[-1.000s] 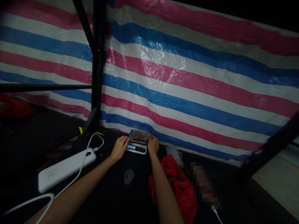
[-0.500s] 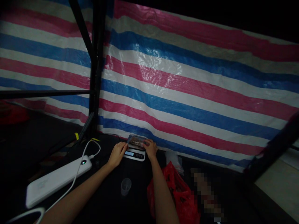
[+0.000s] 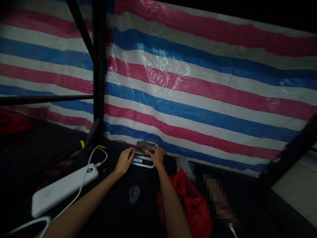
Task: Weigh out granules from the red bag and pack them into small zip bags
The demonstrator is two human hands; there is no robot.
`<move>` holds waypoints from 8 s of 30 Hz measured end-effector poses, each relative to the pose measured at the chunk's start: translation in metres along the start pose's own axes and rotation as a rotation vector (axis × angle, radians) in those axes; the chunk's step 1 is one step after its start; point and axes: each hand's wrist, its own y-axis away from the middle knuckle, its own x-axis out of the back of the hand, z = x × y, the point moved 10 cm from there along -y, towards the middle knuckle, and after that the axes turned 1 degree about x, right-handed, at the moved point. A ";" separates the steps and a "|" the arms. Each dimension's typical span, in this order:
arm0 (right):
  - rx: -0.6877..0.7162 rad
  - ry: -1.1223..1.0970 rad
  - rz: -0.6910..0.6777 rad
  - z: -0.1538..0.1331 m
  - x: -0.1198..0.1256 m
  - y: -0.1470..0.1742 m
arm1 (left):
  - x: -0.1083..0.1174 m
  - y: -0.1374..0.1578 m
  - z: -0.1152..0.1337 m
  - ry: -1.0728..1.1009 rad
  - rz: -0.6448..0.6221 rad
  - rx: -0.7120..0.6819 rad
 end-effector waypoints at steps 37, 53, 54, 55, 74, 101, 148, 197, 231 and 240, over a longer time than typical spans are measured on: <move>0.051 -0.355 0.018 0.008 0.027 -0.008 | -0.011 0.001 0.004 -0.049 -0.114 -0.034; 0.123 -0.089 -0.482 0.000 0.166 0.135 | -0.017 0.001 0.004 -0.083 -0.160 -0.041; 0.121 -0.060 -0.498 0.006 0.165 0.141 | -0.018 0.001 0.004 -0.090 -0.164 -0.044; 0.119 -0.040 -0.508 0.010 0.163 0.146 | -0.019 0.001 0.004 -0.095 -0.169 -0.047; 0.325 0.087 -0.309 -0.075 0.123 0.073 | -0.004 0.001 -0.005 -0.136 -0.079 0.072; 0.161 -0.213 -0.442 -0.051 0.127 0.107 | -0.003 0.002 -0.010 -0.218 -0.083 0.106; 0.531 0.259 -0.180 -0.050 -0.007 0.040 | 0.002 0.001 -0.004 -0.218 -0.097 0.039; 0.559 0.300 -0.318 -0.070 -0.012 0.032 | -0.005 0.002 -0.007 -0.277 -0.148 0.102; 0.555 0.053 -0.260 -0.065 0.000 0.026 | -0.010 0.003 -0.004 -0.264 -0.182 0.084; 0.470 -0.146 -0.126 -0.055 0.007 0.023 | -0.012 0.003 -0.001 -0.225 -0.215 0.070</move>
